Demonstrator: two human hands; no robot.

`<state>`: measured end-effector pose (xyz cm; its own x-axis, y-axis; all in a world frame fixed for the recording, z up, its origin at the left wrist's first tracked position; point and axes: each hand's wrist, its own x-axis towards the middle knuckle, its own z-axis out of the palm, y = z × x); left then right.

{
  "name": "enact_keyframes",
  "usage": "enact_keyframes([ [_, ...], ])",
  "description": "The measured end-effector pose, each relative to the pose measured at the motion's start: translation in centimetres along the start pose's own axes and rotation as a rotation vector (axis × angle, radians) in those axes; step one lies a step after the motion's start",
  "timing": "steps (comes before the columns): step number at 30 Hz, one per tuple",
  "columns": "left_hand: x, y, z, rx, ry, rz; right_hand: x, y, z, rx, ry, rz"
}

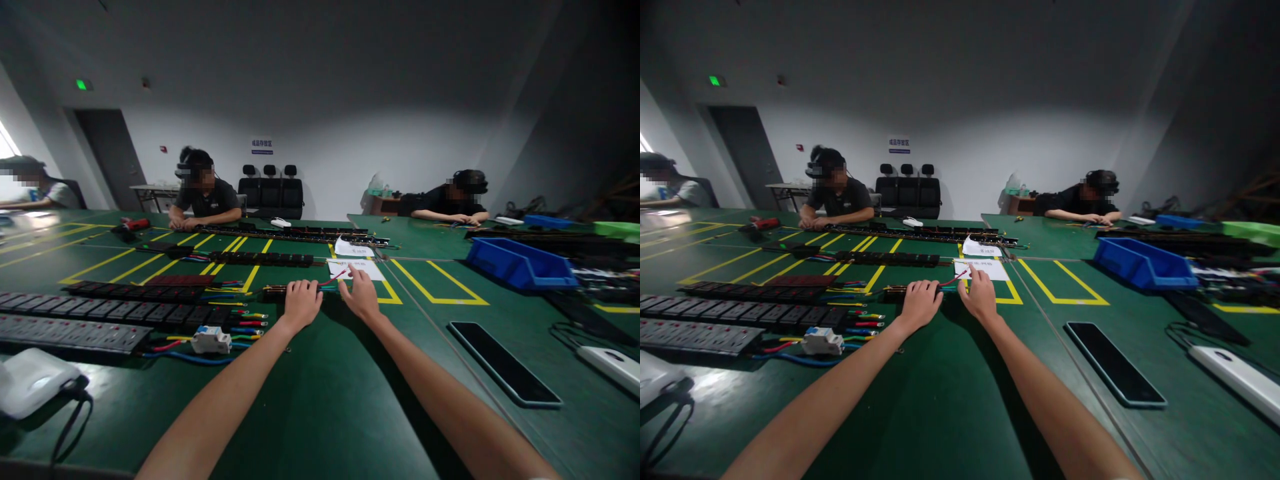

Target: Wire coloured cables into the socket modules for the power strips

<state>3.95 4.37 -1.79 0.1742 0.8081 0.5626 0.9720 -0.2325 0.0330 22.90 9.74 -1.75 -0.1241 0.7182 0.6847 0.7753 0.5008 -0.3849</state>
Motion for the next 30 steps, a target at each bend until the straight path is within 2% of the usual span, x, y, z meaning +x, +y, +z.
enact_keyframes([
  [6, 0.1, -0.1, -0.2, -0.023, -0.013, -0.001, 0.1, 3.0, 0.3, 0.023, -0.207, 0.240],
  [8, 0.1, -0.1, -0.3, -0.020, -0.021, -0.003, 0.4, 3.5, 0.5, 0.062, -0.214, 0.325],
  [13, 0.2, -0.1, -0.4, -0.030, -0.022, -0.010, 0.8, 3.8, 0.4, 0.135, -0.113, 0.462],
  [16, 0.3, -0.2, -0.3, -0.048, -0.027, -0.013, 0.9, 3.4, 0.0, 0.153, -0.182, 0.519],
  [19, 0.4, -0.2, -0.3, -0.052, -0.030, -0.015, 0.8, 2.7, 0.0, 0.079, -0.298, 0.505],
  [22, 0.4, -0.2, -0.3, -0.045, -0.026, -0.014, 0.6, 2.4, 0.1, 0.022, -0.361, 0.401],
  [27, 0.5, -0.3, -0.4, -0.053, -0.018, -0.006, 0.6, 2.3, 0.4, 0.126, -0.208, 0.303],
  [30, 0.6, -0.2, -0.6, -0.069, -0.024, -0.011, 1.0, 1.9, 0.6, 0.272, -0.162, 0.338],
])
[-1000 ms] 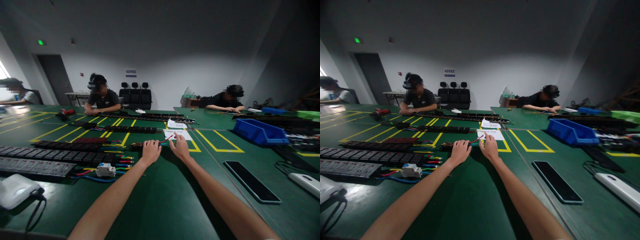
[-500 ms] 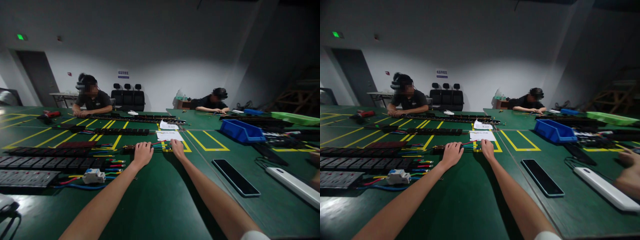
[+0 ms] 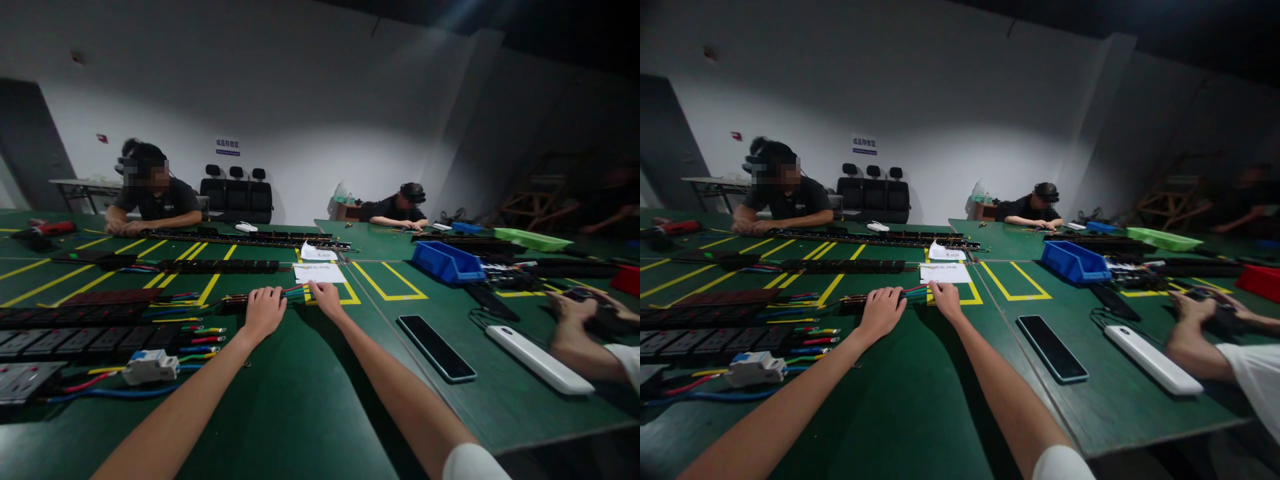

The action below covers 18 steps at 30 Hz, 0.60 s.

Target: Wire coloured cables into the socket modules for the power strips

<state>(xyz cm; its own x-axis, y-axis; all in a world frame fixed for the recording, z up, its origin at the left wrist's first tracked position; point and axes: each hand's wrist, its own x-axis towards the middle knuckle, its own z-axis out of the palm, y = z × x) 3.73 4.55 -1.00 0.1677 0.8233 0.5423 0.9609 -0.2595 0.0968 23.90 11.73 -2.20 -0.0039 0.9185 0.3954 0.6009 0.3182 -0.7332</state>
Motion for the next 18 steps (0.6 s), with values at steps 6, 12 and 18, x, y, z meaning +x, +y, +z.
enact_keyframes([
  [6, 0.0, 0.0, -0.1, 0.009, 0.001, 0.002, 0.8, -1.0, 1.2, 0.293, 0.009, 0.306],
  [12, 0.0, 0.1, 0.0, 0.029, 0.014, 0.005, 0.8, -0.5, 1.0, 0.271, -0.029, 0.321],
  [18, 0.1, 0.1, -0.1, 0.013, 0.025, -0.011, 0.9, -0.3, -1.0, -0.006, -0.121, 0.177],
])
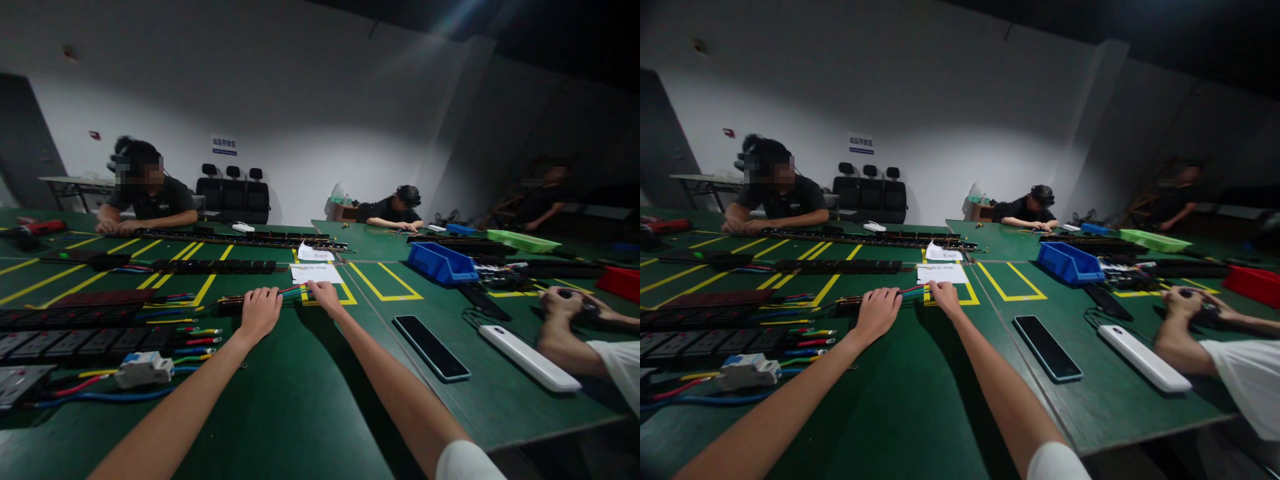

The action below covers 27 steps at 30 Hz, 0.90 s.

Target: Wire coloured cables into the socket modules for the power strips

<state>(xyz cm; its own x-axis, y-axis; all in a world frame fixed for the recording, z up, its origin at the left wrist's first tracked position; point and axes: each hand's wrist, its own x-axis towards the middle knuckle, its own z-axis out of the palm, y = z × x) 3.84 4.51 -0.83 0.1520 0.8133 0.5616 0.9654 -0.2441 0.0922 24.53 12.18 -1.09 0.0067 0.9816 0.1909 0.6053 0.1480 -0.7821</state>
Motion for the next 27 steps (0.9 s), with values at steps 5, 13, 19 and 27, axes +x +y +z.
enact_keyframes([
  [5, 0.1, -0.2, 0.1, -0.034, -0.008, -0.008, -0.5, -1.2, -1.4, -0.329, 0.088, -0.211],
  [13, -0.1, -0.1, 0.2, -0.024, -0.003, -0.009, -0.8, -4.4, -1.1, -0.131, 0.122, -0.330],
  [19, -0.1, -0.1, 0.4, 0.008, 0.007, -0.006, 0.3, -2.3, -0.7, -0.037, 0.008, -0.070],
  [27, -0.1, -0.2, 0.4, 0.000, -0.009, -0.002, 0.7, 1.2, -0.9, 0.215, -0.105, 0.001],
])
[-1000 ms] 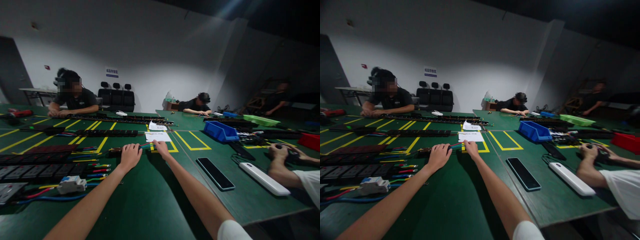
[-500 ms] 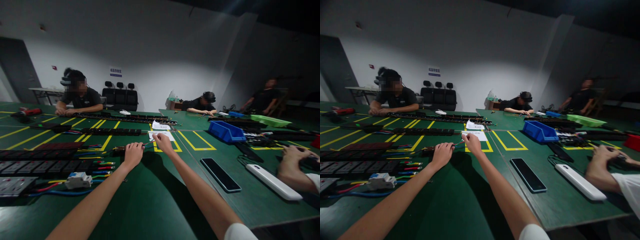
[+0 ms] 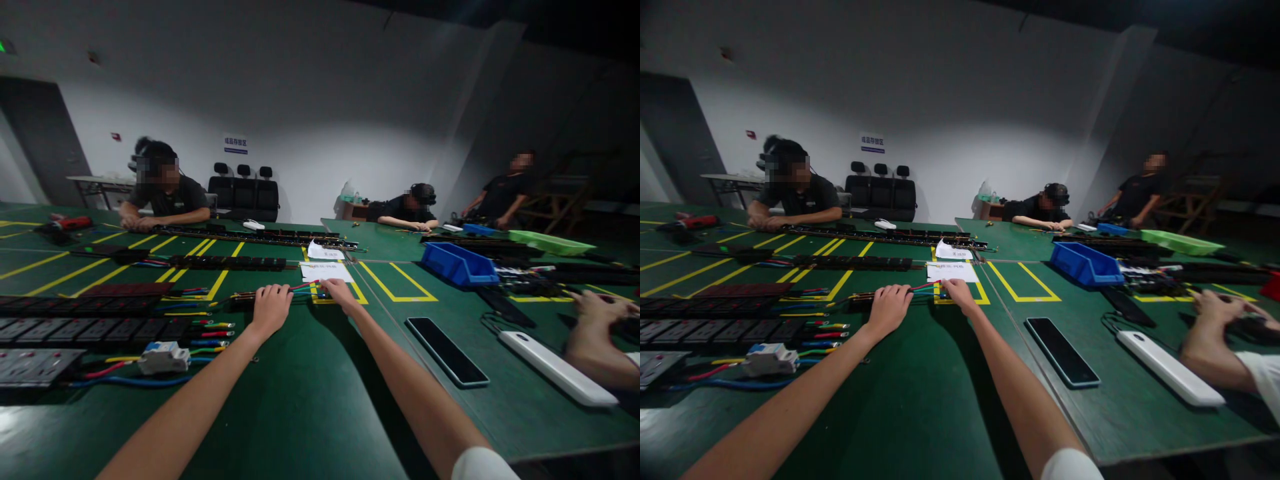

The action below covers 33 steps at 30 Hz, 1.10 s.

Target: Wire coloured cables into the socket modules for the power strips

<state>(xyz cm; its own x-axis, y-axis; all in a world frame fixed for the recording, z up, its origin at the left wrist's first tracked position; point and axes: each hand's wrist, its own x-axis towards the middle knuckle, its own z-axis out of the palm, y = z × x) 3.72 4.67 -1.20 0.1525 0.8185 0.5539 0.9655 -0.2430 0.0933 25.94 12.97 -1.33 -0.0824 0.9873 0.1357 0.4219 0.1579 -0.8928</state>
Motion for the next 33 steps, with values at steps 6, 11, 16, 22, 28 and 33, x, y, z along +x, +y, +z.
enact_keyframes([
  [6, 0.0, 0.0, 0.0, -0.030, -0.009, -0.004, -0.2, -0.1, -0.3, 0.182, -0.071, 0.067],
  [11, -0.1, 0.0, 0.0, -0.010, 0.005, -0.003, -0.1, -0.8, 0.3, 0.291, -0.072, 0.204],
  [16, 0.0, 0.1, -0.1, -0.011, -0.006, -0.007, 0.0, -0.7, 0.8, 0.251, -0.053, 0.236],
  [22, -0.1, 0.1, 0.0, 0.007, -0.001, -0.012, 0.1, -1.3, -1.0, -0.327, -0.023, 0.048],
  [28, -0.1, 0.1, 0.3, 0.009, 0.014, -0.017, -1.0, -4.2, -1.9, -0.833, -0.175, 0.061],
  [33, -0.1, 0.0, 0.2, 0.005, 0.015, -0.009, -1.5, -5.0, -1.3, -0.914, -0.258, 0.067],
])
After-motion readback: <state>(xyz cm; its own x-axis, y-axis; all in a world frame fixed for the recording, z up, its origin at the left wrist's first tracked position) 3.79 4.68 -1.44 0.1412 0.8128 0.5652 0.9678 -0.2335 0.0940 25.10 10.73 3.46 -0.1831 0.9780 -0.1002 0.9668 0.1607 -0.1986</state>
